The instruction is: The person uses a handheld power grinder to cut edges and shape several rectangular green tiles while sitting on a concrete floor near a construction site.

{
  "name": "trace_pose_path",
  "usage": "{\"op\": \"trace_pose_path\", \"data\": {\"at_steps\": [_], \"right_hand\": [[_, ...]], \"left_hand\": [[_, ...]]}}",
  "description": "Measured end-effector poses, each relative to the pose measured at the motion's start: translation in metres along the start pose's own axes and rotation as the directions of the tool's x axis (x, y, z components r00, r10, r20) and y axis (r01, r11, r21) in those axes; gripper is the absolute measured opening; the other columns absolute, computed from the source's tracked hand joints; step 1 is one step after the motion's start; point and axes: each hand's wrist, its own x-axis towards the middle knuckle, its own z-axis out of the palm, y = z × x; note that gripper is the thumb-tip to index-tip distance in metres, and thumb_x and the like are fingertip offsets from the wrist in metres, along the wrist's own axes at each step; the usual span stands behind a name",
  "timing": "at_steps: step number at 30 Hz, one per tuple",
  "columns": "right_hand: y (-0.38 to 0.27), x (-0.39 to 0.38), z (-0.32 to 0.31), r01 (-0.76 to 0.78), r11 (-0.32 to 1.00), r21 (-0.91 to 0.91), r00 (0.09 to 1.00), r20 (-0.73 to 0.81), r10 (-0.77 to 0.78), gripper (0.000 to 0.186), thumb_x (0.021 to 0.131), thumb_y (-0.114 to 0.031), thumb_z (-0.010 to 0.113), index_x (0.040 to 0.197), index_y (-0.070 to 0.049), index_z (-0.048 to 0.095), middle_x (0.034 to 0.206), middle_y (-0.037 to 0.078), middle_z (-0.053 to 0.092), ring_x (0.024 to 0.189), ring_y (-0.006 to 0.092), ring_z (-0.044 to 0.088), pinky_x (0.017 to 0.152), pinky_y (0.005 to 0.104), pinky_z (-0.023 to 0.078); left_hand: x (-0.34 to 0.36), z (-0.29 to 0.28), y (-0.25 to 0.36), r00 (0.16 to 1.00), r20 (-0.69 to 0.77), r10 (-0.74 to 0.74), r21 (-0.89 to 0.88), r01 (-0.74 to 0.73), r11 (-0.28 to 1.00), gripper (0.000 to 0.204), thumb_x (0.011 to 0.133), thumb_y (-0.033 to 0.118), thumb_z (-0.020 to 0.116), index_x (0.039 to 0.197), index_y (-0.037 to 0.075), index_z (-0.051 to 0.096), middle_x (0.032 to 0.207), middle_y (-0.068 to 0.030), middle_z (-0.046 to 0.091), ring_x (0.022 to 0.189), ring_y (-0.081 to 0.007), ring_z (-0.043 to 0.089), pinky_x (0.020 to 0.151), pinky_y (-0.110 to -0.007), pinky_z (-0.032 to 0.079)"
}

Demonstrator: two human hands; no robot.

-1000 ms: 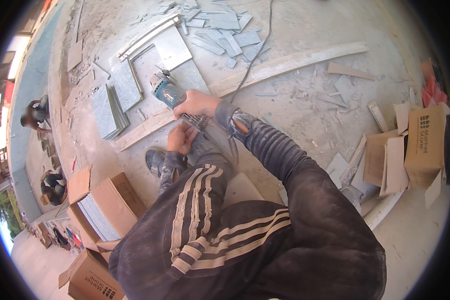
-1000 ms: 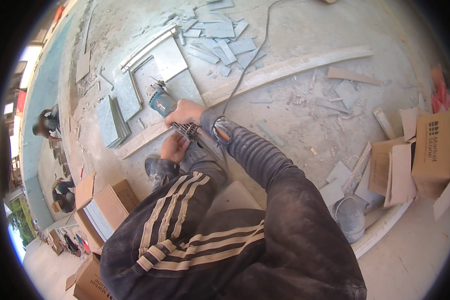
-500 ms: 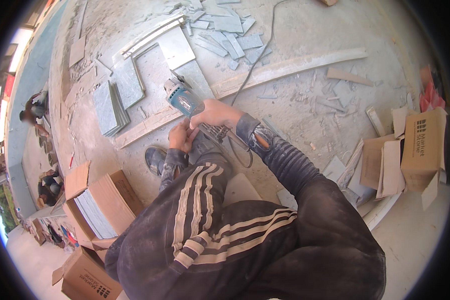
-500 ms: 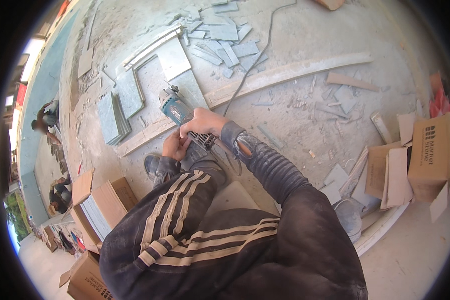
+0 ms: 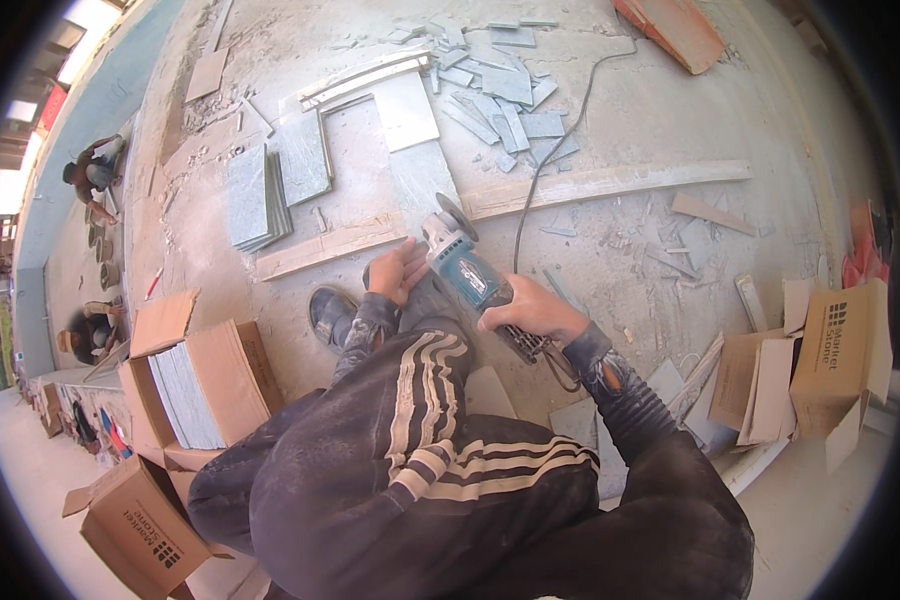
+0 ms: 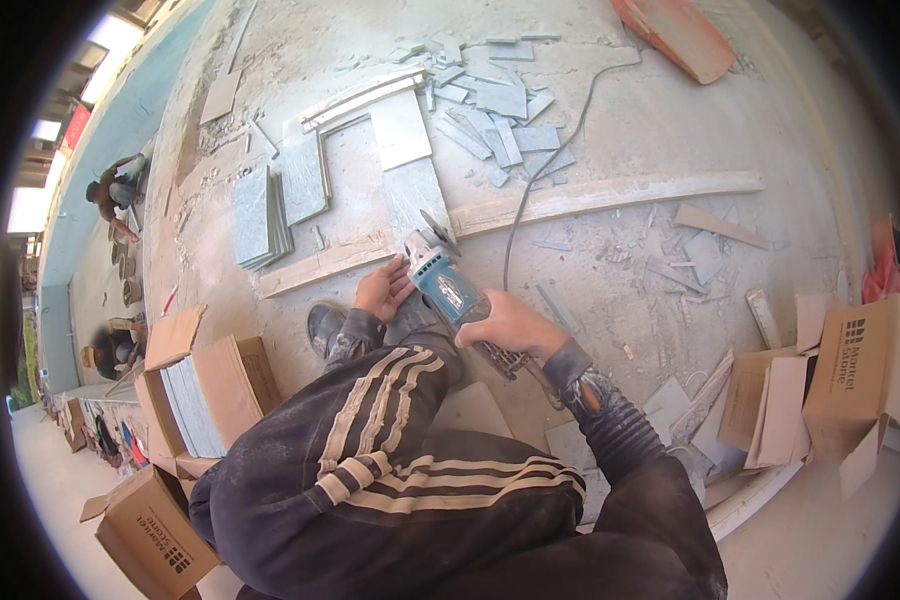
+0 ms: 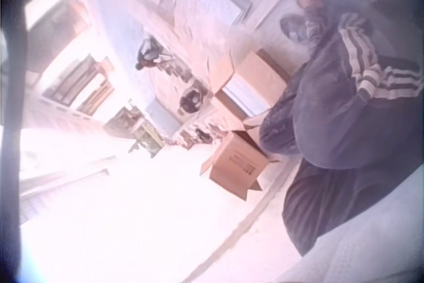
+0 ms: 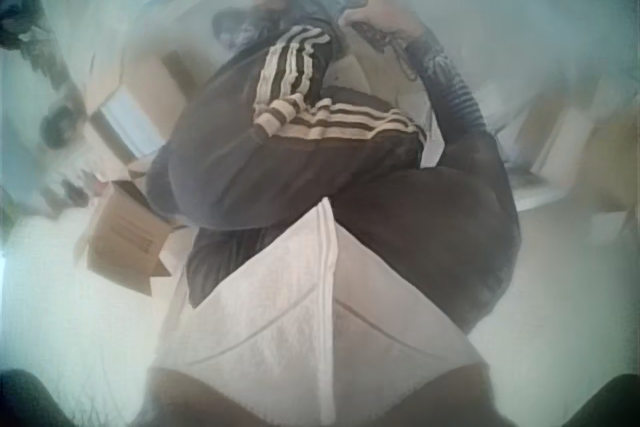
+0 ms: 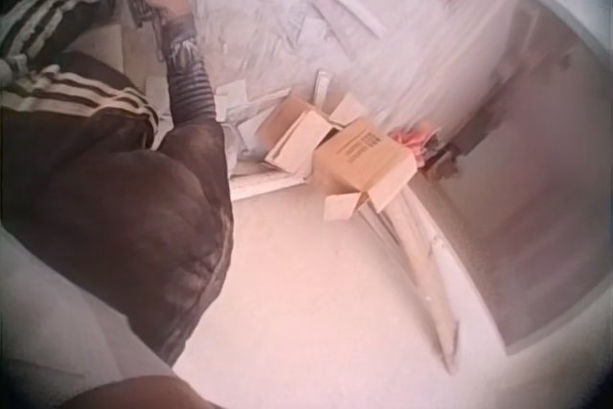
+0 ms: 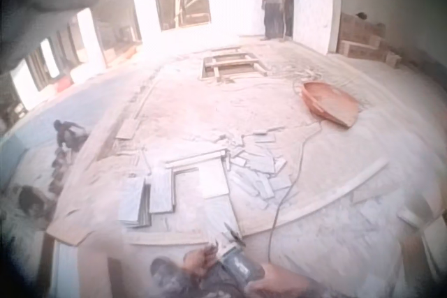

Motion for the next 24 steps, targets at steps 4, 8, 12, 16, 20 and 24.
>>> {"op": "trace_pose_path", "data": {"at_steps": [4,8,12,16,20,24], "right_hand": [[-0.017,-0.032,0.002,-0.063,0.994,0.085,0.996,-0.055,0.067,0.053,0.071,-0.023,0.077,0.113,0.003,0.057,0.097,0.008,0.063,0.085,0.0171,0.059,0.078,0.0308,0.048],[-0.027,-0.049,-0.001,-0.066,0.976,0.210,0.993,-0.081,0.084,0.044,0.073,-0.019,0.076,0.107,-0.001,0.056,0.091,0.005,0.062,0.079,0.0129,0.059,0.072,0.0276,0.048],[-0.033,-0.067,-0.017,-0.036,0.953,0.301,0.982,-0.169,0.091,0.040,0.074,-0.015,0.074,0.107,-0.001,0.056,0.085,0.004,0.060,0.071,0.0129,0.061,0.065,0.0274,0.050],[-0.036,-0.074,-0.028,-0.024,0.949,0.315,0.960,-0.259,0.110,0.037,0.075,-0.014,0.073,0.104,-0.001,0.056,0.079,0.006,0.062,0.064,0.0157,0.063,0.059,0.0291,0.052],[-0.042,-0.071,-0.033,-0.059,0.947,0.316,0.964,-0.228,0.137,0.034,0.075,-0.013,0.073,0.102,-0.001,0.056,0.078,0.007,0.063,0.062,0.0159,0.063,0.058,0.0287,0.052],[-0.043,-0.062,-0.029,-0.062,0.938,0.342,0.962,-0.231,0.148,0.034,0.075,-0.014,0.073,0.101,-0.001,0.056,0.077,0.008,0.064,0.061,0.0159,0.062,0.057,0.0287,0.052]], "left_hand": [[-0.014,0.014,0.012,1.000,0.026,-0.017,-0.029,0.017,0.999,0.040,0.097,0.016,0.063,0.129,-0.006,0.052,0.118,-0.0145,0.062,0.107,-0.0245,0.063,0.093,-0.033,0.055],[0.011,0.005,-0.007,0.984,0.090,0.152,-0.084,-0.144,0.986,0.043,0.097,0.009,0.061,0.133,-0.009,0.046,0.118,-0.0160,0.059,0.109,-0.0257,0.061,0.098,-0.036,0.055],[-0.008,0.003,-0.003,0.967,0.054,0.249,-0.193,-0.235,0.953,0.028,0.098,0.007,0.059,0.122,-0.006,0.054,0.113,-0.0102,0.061,0.107,-0.0228,0.061,0.099,-0.036,0.054],[-0.010,-0.039,0.027,0.952,0.068,0.299,-0.195,-0.281,0.940,0.021,0.099,0.007,0.058,0.117,-0.004,0.058,0.111,-0.0075,0.061,0.105,-0.0192,0.062,0.099,-0.035,0.056],[0.006,-0.076,0.082,0.917,0.005,0.399,-0.177,-0.392,0.903,0.017,0.100,0.007,0.056,0.114,-0.003,0.059,0.111,-0.0070,0.061,0.102,-0.0169,0.063,0.095,-0.033,0.058],[0.041,-0.104,0.120,0.907,-0.095,0.409,-0.218,-0.420,0.881,0.037,0.098,0.004,0.058,0.129,-0.013,0.048,0.121,-0.0150,0.056,0.109,-0.0242,0.060,0.098,-0.037,0.057]]}}
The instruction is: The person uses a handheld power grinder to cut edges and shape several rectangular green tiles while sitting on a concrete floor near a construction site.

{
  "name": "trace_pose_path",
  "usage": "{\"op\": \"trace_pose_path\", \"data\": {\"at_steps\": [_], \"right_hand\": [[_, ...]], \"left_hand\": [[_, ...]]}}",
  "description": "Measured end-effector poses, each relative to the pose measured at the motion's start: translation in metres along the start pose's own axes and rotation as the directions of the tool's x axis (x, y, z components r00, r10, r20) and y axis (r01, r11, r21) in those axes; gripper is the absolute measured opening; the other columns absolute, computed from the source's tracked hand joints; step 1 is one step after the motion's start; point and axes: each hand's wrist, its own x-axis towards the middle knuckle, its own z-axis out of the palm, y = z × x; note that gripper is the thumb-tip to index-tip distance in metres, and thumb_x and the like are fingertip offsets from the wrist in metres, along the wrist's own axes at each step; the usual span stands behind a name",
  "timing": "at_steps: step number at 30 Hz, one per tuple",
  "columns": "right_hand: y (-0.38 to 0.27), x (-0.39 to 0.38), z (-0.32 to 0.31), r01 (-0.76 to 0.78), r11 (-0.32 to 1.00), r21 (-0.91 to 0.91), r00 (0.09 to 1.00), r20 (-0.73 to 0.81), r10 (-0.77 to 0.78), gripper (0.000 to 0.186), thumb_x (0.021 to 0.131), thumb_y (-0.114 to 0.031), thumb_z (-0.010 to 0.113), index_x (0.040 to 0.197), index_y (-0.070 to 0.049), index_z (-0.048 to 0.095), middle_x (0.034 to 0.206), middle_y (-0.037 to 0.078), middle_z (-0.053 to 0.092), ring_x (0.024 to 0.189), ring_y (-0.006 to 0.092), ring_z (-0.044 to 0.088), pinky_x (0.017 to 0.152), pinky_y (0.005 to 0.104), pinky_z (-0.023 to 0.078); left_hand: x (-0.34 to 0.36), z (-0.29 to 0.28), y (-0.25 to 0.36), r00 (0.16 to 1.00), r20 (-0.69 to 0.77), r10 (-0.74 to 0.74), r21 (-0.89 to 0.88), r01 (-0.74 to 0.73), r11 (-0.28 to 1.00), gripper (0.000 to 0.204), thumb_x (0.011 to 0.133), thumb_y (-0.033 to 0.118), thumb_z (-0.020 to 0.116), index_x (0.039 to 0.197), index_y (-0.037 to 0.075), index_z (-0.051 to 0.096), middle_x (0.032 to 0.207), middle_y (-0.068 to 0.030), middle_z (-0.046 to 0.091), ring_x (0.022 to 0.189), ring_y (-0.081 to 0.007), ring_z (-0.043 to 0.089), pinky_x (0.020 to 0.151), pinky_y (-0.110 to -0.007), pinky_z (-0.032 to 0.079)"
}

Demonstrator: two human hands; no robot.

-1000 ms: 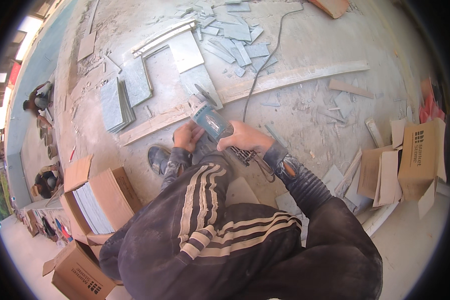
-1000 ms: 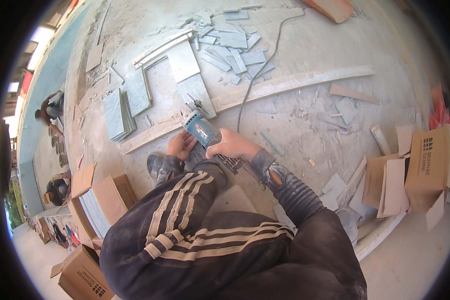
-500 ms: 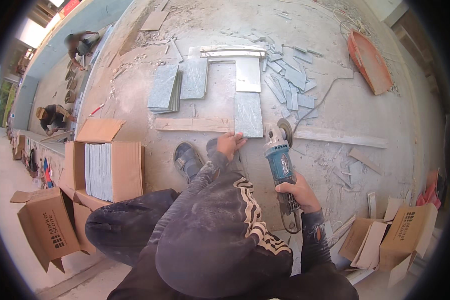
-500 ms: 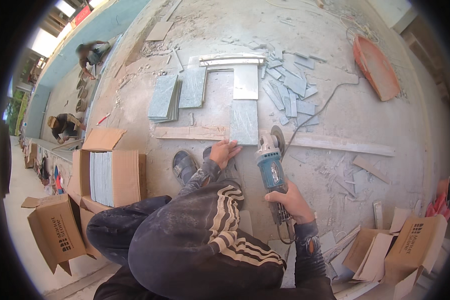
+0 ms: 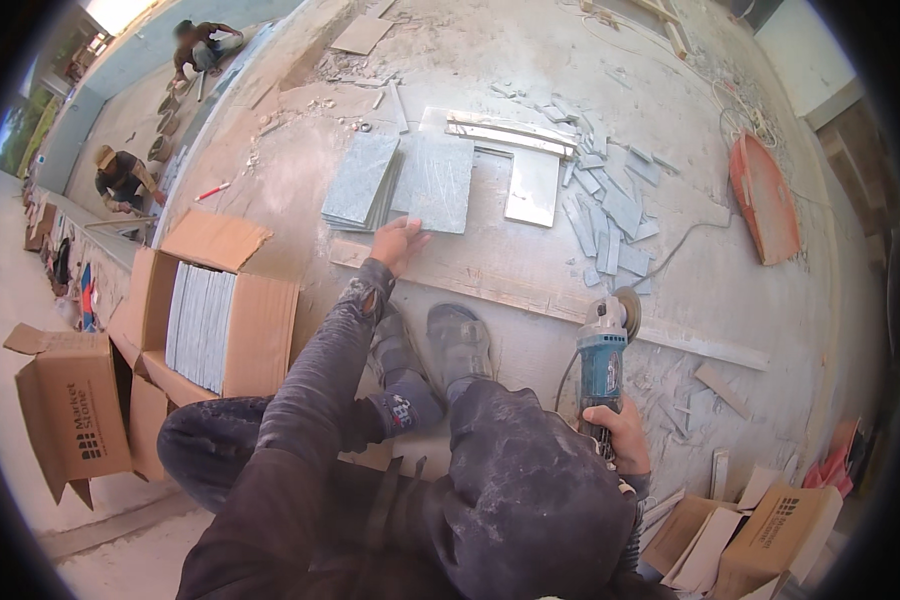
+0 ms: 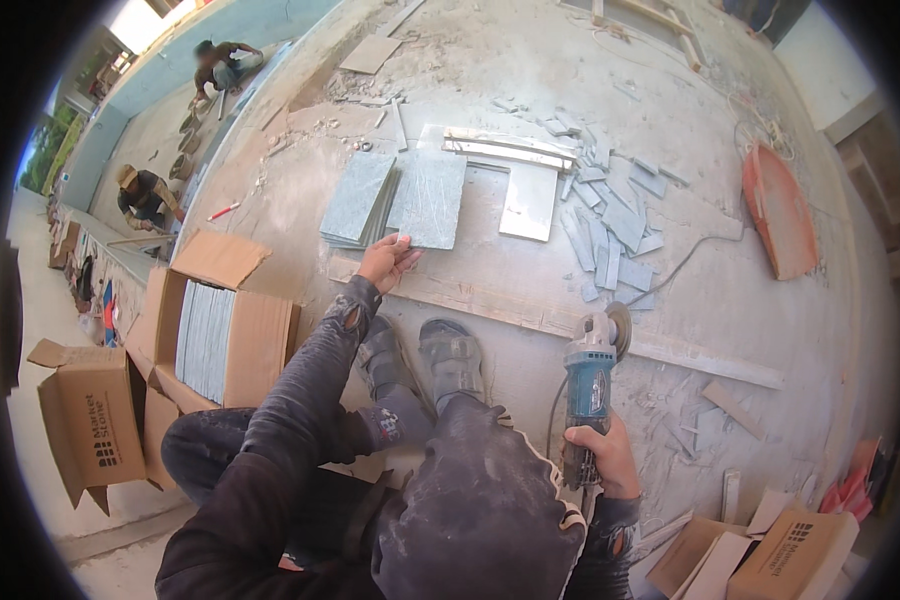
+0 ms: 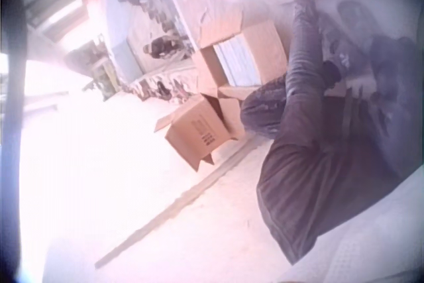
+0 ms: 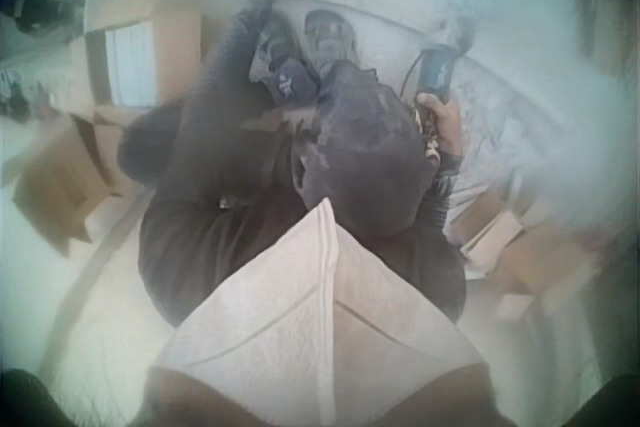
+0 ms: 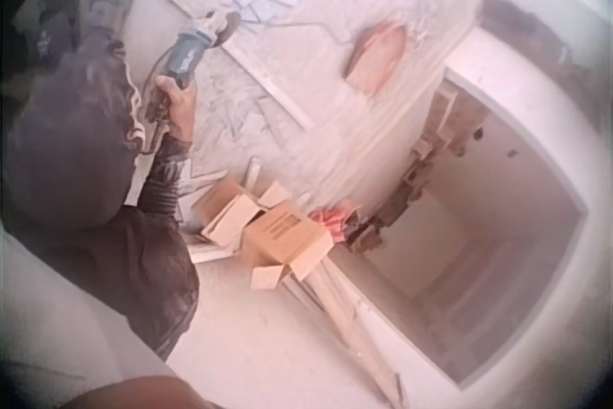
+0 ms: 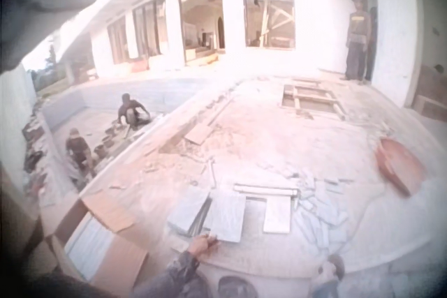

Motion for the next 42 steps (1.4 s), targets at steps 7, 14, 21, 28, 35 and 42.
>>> {"op": "trace_pose_path", "data": {"at_steps": [7,14,21,28,35,42], "right_hand": [[-0.001,0.009,0.001,-0.020,0.999,0.037,0.999,0.036,0.019,0.038,0.075,-0.013,0.073,0.105,-0.001,0.055,0.075,0.009,0.064,0.060,0.0162,0.062,0.056,0.0290,0.051],[-0.012,0.010,0.008,-0.006,1.000,-0.004,1.000,0.007,0.006,0.040,0.075,-0.013,0.072,0.107,0.000,0.054,0.078,0.009,0.064,0.062,0.0164,0.063,0.057,0.0286,0.051],[-0.014,0.006,0.016,-0.025,1.000,-0.015,1.000,-0.016,0.025,0.040,0.074,-0.014,0.072,0.107,0.000,0.054,0.078,0.009,0.063,0.064,0.0168,0.063,0.058,0.0286,0.051],[-0.007,0.009,0.020,-0.017,1.000,0.021,1.000,-0.022,0.018,0.037,0.074,-0.015,0.072,0.103,0.001,0.054,0.076,0.009,0.063,0.061,0.0174,0.063,0.055,0.0292,0.051],[-0.009,0.014,0.018,-0.031,0.999,-0.023,1.000,0.002,0.031,0.035,0.074,-0.014,0.072,0.101,-0.001,0.054,0.074,0.009,0.062,0.059,0.0171,0.062,0.054,0.0294,0.051],[-0.006,0.024,0.019,-0.009,1.000,-0.005,0.999,0.040,0.010,0.039,0.073,-0.014,0.072,0.105,0.000,0.055,0.076,0.008,0.062,0.062,0.0172,0.063,0.057,0.0297,0.051]], "left_hand": [[0.040,-0.022,0.008,0.992,-0.118,-0.046,-0.049,0.041,0.998,0.046,0.099,0.003,0.054,0.139,-0.009,0.036,0.128,-0.0158,0.052,0.114,-0.0283,0.059,0.098,-0.038,0.057],[0.053,-0.021,-0.015,0.947,-0.276,-0.166,-0.348,0.062,0.936,0.037,0.102,0.004,0.049,0.136,-0.008,0.040,0.135,-0.0184,0.049,0.120,-0.0321,0.055,0.106,-0.039,0.053],[0.054,-0.014,-0.023,0.936,-0.331,-0.121,-0.611,-0.115,0.783,0.039,0.097,-0.002,0.053,0.134,-0.011,0.046,0.138,-0.0198,0.048,0.123,-0.0292,0.052,0.103,-0.037,0.052],[0.001,0.004,0.020,0.922,-0.258,0.289,0.533,-0.113,0.838,0.050,0.090,0.014,0.069,0.133,-0.004,0.050,0.135,-0.0209,0.050,0.126,-0.0306,0.049,0.101,-0.041,0.045],[0.025,-0.036,0.069,0.774,-0.152,0.614,0.970,0.235,-0.056,0.108,0.069,0.053,0.082,0.151,0.009,0.027,0.139,-0.0264,0.043,0.132,-0.0414,0.041,0.112,-0.051,0.031],[0.036,-0.065,0.093,0.871,-0.068,0.487,0.997,0.072,0.010,0.101,0.069,0.052,0.079,0.149,0.011,0.033,0.136,-0.0257,0.047,0.130,-0.0430,0.045,0.111,-0.054,0.031]]}}
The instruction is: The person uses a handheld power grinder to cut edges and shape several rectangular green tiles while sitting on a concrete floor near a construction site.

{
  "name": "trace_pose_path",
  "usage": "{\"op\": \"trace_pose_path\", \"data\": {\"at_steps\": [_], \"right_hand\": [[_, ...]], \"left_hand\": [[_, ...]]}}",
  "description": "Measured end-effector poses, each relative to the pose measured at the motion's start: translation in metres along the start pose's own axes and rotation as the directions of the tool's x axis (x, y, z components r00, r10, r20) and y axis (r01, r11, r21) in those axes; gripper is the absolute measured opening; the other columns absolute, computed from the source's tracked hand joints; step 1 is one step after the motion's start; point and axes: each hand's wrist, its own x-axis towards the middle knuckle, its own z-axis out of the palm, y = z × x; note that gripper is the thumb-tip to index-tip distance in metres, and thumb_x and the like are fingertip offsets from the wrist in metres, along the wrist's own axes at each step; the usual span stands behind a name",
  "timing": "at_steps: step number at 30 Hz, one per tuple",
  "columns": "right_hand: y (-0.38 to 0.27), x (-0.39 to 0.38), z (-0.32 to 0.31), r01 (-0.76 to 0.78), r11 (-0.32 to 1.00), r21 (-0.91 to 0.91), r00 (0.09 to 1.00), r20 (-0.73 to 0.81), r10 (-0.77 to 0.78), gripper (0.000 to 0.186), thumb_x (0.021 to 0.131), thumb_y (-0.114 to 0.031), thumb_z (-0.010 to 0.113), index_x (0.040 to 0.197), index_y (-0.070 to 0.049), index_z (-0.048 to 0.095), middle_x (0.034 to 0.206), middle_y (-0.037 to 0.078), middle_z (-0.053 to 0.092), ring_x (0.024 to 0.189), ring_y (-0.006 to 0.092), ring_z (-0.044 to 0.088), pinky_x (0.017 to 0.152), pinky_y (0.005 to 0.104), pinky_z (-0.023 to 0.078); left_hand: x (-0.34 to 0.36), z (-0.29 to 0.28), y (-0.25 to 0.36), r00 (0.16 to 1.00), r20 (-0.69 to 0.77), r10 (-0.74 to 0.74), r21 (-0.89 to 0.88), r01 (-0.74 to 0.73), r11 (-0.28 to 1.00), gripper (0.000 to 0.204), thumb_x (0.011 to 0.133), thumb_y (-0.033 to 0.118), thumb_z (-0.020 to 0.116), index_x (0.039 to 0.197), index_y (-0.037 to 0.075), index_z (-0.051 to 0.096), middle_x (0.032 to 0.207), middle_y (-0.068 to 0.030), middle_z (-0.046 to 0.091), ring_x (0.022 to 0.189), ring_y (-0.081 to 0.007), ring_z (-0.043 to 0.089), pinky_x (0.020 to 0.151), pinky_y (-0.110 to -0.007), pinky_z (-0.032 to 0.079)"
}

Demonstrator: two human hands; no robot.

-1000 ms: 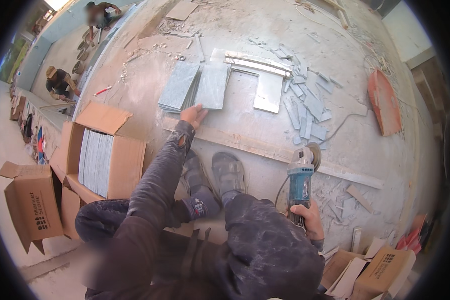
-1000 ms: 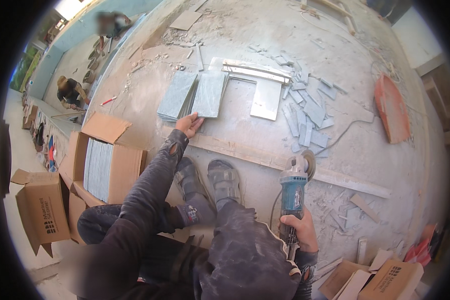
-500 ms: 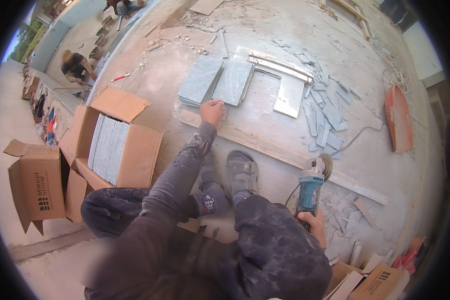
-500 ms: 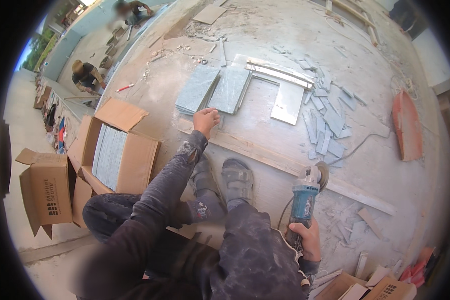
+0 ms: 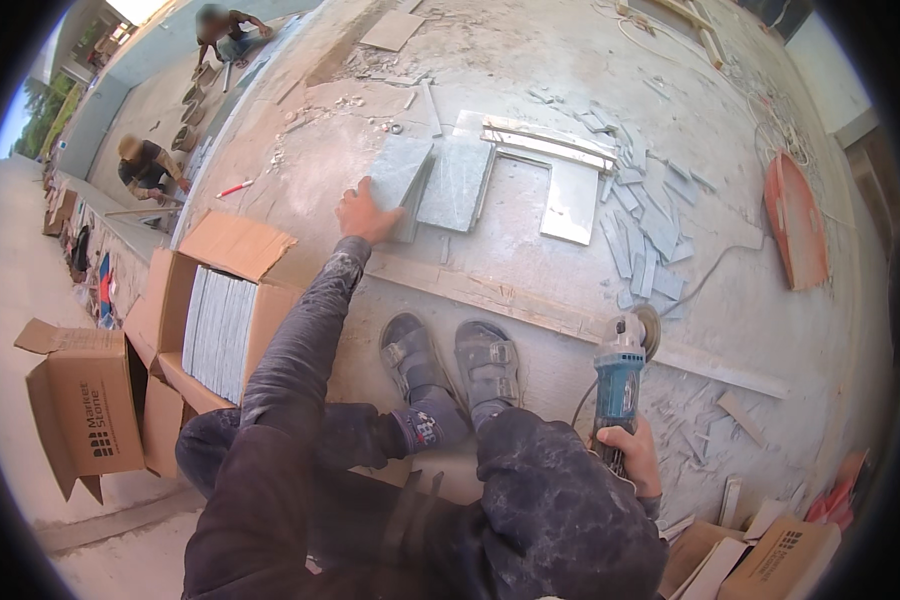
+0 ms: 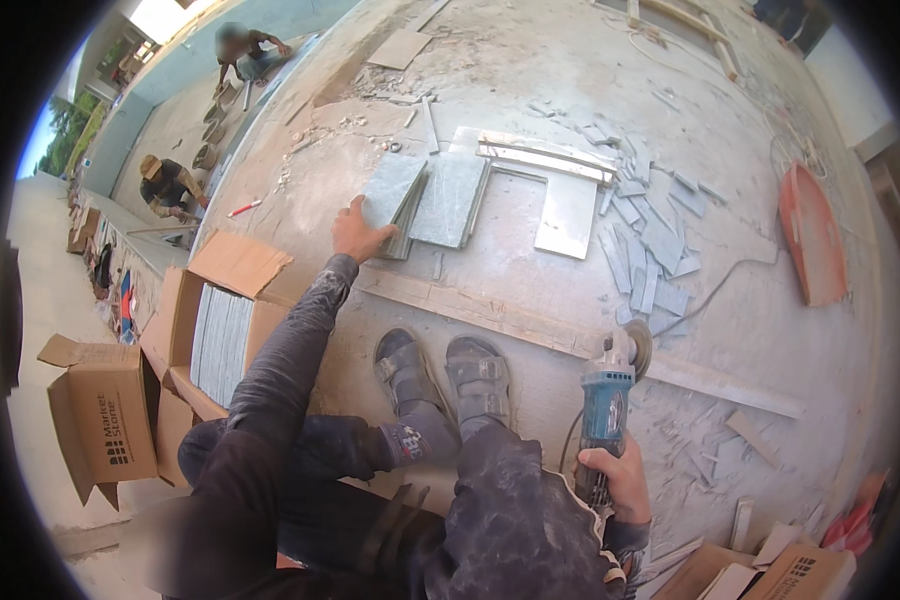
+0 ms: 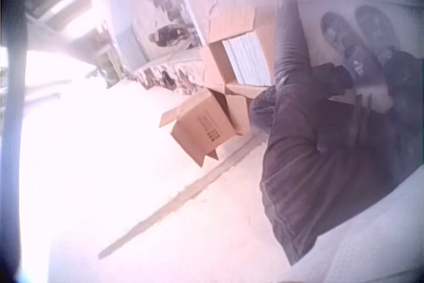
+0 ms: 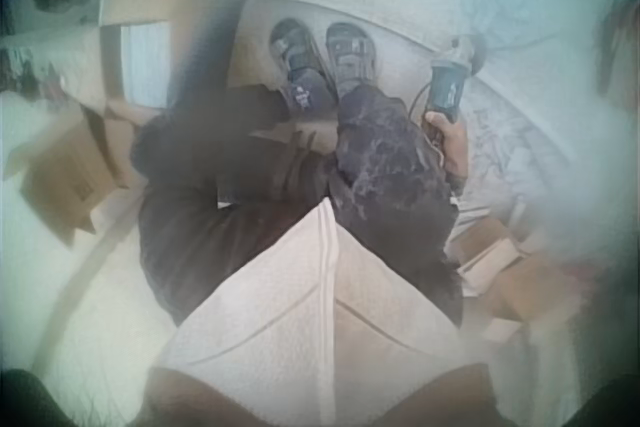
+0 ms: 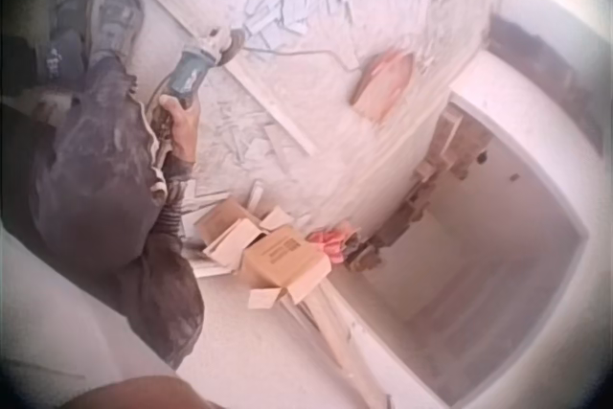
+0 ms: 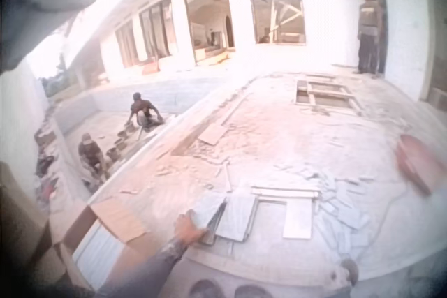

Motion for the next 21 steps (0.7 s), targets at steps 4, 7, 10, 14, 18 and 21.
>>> {"op": "trace_pose_path", "data": {"at_steps": [4,7,10,14,18,21], "right_hand": [[-0.002,0.003,0.000,-0.003,1.000,-0.007,1.000,0.016,0.003,0.042,0.073,-0.014,0.073,0.108,0.001,0.055,0.077,0.007,0.062,0.065,0.0178,0.064,0.059,0.0301,0.052],[-0.006,0.001,0.006,0.002,1.000,0.007,1.000,-0.013,-0.002,0.042,0.073,-0.014,0.073,0.107,0.001,0.055,0.078,0.007,0.061,0.064,0.0177,0.063,0.059,0.0299,0.052],[-0.011,-0.001,0.006,0.000,1.000,0.002,1.000,-0.010,0.000,0.042,0.073,-0.014,0.074,0.107,0.001,0.055,0.077,0.007,0.061,0.064,0.0176,0.063,0.059,0.0299,0.052],[-0.008,-0.001,0.005,0.027,1.000,-0.007,1.000,0.005,-0.027,0.042,0.073,-0.015,0.074,0.107,0.001,0.055,0.078,0.007,0.062,0.065,0.0173,0.064,0.059,0.0294,0.052],[-0.007,0.003,-0.004,0.047,0.998,-0.040,0.999,0.026,-0.046,0.042,0.073,-0.015,0.073,0.107,0.000,0.055,0.079,0.008,0.062,0.066,0.0171,0.064,0.060,0.0289,0.051],[-0.008,0.003,-0.006,0.042,0.999,-0.022,0.998,0.041,-0.041,0.043,0.073,-0.016,0.073,0.108,0.000,0.055,0.080,0.008,0.063,0.066,0.0171,0.064,0.061,0.0286,0.051]], "left_hand": [[-0.015,-0.025,-0.002,0.974,0.224,0.041,-0.740,0.142,0.657,0.095,0.076,0.056,0.075,0.146,0.005,0.037,0.135,-0.0277,0.049,0.121,-0.0416,0.054,0.103,-0.048,0.044],[-0.048,-0.039,0.012,0.849,0.411,0.333,-0.901,0.433,0.010,0.092,0.083,0.060,0.065,0.148,0.002,0.033,0.137,-0.0322,0.048,0.119,-0.0401,0.057,0.098,-0.044,0.050],[-0.088,-0.043,0.049,0.755,0.245,0.609,-0.783,0.524,-0.334,0.096,0.086,0.063,0.058,0.152,0.002,0.024,0.142,-0.0370,0.038,0.123,-0.0445,0.053,0.102,-0.048,0.049],[-0.112,-0.039,0.078,0.670,0.109,0.734,-0.659,0.601,-0.452,0.100,0.086,0.065,0.056,0.155,0.003,0.017,0.147,-0.0382,0.029,0.128,-0.0478,0.048,0.104,-0.053,0.046],[-0.120,-0.037,0.102,0.642,0.093,0.761,-0.600,0.646,-0.472,0.102,0.085,0.068,0.052,0.155,0.003,0.017,0.147,-0.0356,0.031,0.133,-0.0481,0.042,0.108,-0.054,0.040],[-0.127,-0.032,0.114,0.679,0.153,0.718,-0.638,0.623,-0.453,0.104,0.084,0.069,0.052,0.155,0.002,0.017,0.148,-0.0351,0.030,0.133,-0.0478,0.042,0.109,-0.057,0.038]]}}
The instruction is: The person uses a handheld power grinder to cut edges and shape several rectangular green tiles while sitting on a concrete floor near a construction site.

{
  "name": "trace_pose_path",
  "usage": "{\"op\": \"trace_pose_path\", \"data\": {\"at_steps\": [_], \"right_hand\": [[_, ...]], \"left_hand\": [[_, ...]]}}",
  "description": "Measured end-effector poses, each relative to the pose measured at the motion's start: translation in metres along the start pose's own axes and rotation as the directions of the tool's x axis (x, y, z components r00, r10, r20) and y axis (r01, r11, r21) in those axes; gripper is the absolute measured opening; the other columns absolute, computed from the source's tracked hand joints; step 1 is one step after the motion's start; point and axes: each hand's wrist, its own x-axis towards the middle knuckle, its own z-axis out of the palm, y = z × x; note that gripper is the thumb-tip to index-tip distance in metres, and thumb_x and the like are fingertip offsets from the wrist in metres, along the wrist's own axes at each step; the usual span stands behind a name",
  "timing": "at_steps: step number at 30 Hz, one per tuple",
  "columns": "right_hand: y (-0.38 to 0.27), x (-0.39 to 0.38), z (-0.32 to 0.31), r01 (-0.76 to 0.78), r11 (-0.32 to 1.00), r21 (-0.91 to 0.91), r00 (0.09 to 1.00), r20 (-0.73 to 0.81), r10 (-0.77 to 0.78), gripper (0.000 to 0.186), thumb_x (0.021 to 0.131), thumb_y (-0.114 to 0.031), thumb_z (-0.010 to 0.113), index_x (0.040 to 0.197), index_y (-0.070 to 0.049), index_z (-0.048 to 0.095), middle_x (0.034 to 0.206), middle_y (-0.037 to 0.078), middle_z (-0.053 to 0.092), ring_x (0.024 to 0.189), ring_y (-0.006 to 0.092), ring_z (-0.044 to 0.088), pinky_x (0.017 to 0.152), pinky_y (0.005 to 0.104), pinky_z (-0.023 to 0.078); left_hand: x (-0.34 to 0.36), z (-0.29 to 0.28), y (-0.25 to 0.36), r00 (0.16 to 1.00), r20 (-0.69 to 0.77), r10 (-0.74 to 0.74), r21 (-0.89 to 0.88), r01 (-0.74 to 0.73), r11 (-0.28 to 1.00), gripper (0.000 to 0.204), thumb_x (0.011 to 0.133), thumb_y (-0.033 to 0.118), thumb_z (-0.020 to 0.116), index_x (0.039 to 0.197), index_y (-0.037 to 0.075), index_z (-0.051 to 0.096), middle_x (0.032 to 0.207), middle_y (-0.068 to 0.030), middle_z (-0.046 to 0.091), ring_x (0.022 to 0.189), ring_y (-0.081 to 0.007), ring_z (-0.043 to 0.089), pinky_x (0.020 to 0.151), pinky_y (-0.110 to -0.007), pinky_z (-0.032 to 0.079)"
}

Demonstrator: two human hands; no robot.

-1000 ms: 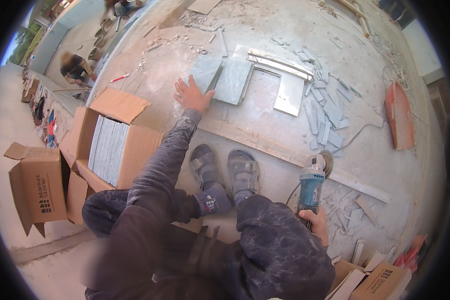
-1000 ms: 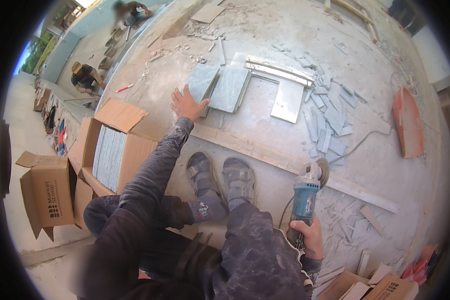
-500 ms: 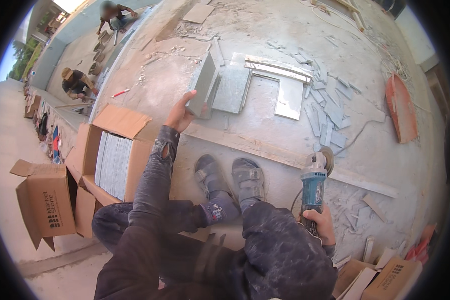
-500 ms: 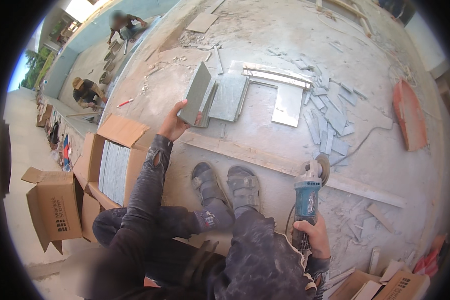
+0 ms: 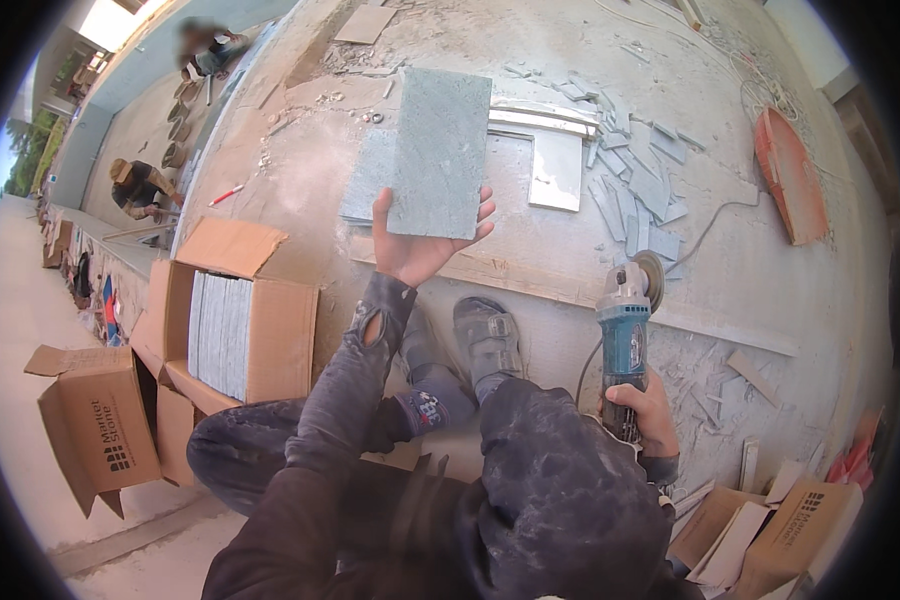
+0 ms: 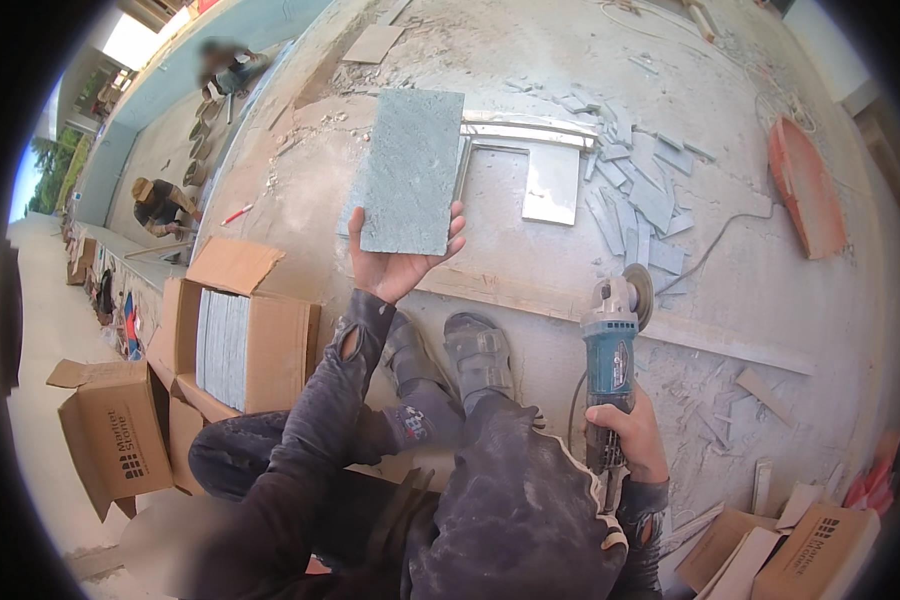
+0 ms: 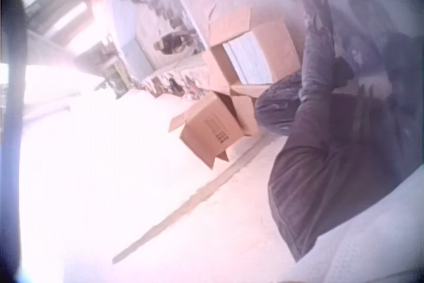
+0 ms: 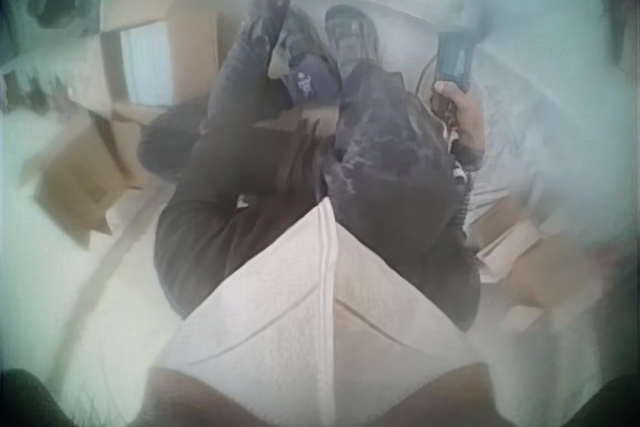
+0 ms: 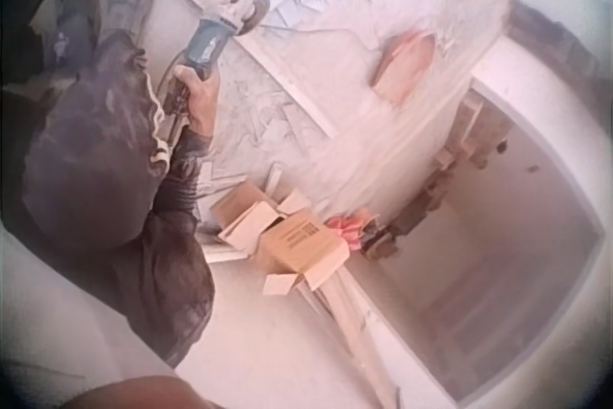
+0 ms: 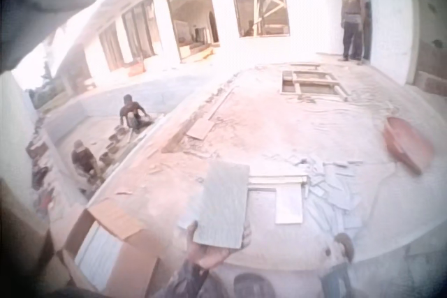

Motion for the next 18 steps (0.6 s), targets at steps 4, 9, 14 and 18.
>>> {"op": "trace_pose_path", "data": {"at_steps": [4,9,14,18], "right_hand": [[0.000,0.000,-0.001,0.013,1.000,0.005,1.000,-0.010,-0.013,0.044,0.074,-0.016,0.074,0.109,0.000,0.054,0.079,0.008,0.063,0.066,0.0167,0.064,0.061,0.0282,0.051],[-0.001,-0.002,-0.002,0.025,1.000,0.015,0.999,-0.033,-0.024,0.044,0.073,-0.017,0.074,0.109,0.000,0.054,0.080,0.007,0.061,0.067,0.0161,0.064,0.062,0.0279,0.051],[-0.006,-0.004,-0.004,0.024,0.999,0.036,0.998,-0.061,-0.022,0.043,0.074,-0.017,0.075,0.108,-0.001,0.054,0.081,0.006,0.061,0.067,0.0156,0.063,0.062,0.0276,0.051],[-0.001,-0.007,-0.010,0.032,0.998,0.058,0.997,-0.079,-0.027,0.043,0.074,-0.018,0.075,0.107,-0.001,0.054,0.081,0.006,0.061,0.067,0.0153,0.063,0.062,0.0273,0.050]], "left_hand": [[0.000,-0.006,-0.010,0.999,0.024,-0.036,-0.066,0.037,0.997,0.104,0.084,0.069,0.053,0.155,0.003,0.015,0.149,-0.0342,0.029,0.134,-0.0466,0.041,0.109,-0.057,0.038],[0.001,-0.017,-0.028,0.992,0.081,-0.098,-0.184,0.112,0.977,0.105,0.084,0.068,0.057,0.155,0.004,0.015,0.149,-0.0325,0.029,0.132,-0.0423,0.043,0.105,-0.053,0.042],[-0.012,-0.022,-0.070,0.987,-0.029,-0.161,-0.187,0.153,0.970,0.100,0.085,0.067,0.056,0.155,0.006,0.018,0.147,-0.0316,0.032,0.128,-0.0409,0.047,0.103,-0.052,0.045],[-0.036,-0.024,-0.120,0.959,-0.138,-0.247,-0.195,0.219,0.956,0.094,0.088,0.064,0.054,0.154,0.007,0.021,0.147,-0.0309,0.034,0.127,-0.0411,0.049,0.102,-0.051,0.045]]}}
